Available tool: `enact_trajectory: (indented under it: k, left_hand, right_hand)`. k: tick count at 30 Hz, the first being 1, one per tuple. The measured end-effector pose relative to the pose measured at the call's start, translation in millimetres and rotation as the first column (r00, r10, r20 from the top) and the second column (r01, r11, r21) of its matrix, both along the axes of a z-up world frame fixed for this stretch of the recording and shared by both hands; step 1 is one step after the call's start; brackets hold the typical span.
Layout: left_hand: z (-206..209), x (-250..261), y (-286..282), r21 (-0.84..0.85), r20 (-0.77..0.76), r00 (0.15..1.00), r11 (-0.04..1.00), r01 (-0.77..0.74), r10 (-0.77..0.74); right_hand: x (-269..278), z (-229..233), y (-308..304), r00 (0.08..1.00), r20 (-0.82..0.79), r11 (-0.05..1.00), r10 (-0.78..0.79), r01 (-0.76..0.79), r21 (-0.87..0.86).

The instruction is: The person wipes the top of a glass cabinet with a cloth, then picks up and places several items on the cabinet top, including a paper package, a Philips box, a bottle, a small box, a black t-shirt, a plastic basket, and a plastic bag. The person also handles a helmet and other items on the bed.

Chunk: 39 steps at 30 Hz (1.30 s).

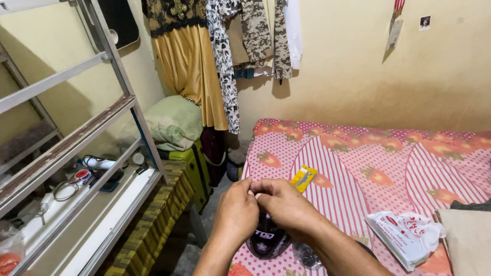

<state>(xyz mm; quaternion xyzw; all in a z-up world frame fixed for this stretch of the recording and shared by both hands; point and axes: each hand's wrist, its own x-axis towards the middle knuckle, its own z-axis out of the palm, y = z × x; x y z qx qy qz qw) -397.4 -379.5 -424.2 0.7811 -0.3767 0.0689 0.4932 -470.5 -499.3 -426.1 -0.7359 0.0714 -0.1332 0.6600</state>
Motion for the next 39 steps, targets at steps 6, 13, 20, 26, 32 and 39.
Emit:
enact_trajectory:
  k: [6, 13, 20, 26, 32, 39]
  left_hand:
    - [3.7, 2.5, 5.2, 0.076, -0.045, 0.999, 0.997, -0.009, 0.013]
    - [0.0, 6.0, 9.8, 0.02, -0.026, 1.0, 1.0, 0.008, -0.008]
    - [1.6, 6.6, 14.6, 0.044, -0.06, 0.998, 0.999, 0.018, -0.015]
    - [-5.7, 7.7, 17.7, 0.037, -0.048, 0.998, 0.999, 0.033, -0.032]
    - [-14.7, 7.0, 20.8, 0.055, -0.025, 0.999, 0.998, 0.042, -0.04]
    - [-42.5, 11.1, 23.7, 0.06, -0.088, 0.994, 0.995, 0.075, -0.069]
  right_hand:
    - [0.2, 5.2, 7.8, 1.0, -0.027, 1.0, -0.011, 0.011, 0.011]
    - [1.7, 4.2, 13.0, 1.0, -0.006, 1.0, 0.003, -0.003, 0.03]
    - [6.4, -2.1, 15.6, 1.0, -0.006, 0.999, -0.005, 0.006, 0.042]
    - [7.4, -15.0, 14.6, 0.999, -0.009, 0.999, -0.033, 0.033, -0.034]
    - [7.5, -25.9, 14.2, 0.999, -0.009, 0.998, -0.03, 0.03, -0.05]
    - [-8.8, -30.6, 35.2, 0.995, 0.015, 0.983, -0.097, 0.098, -0.152]
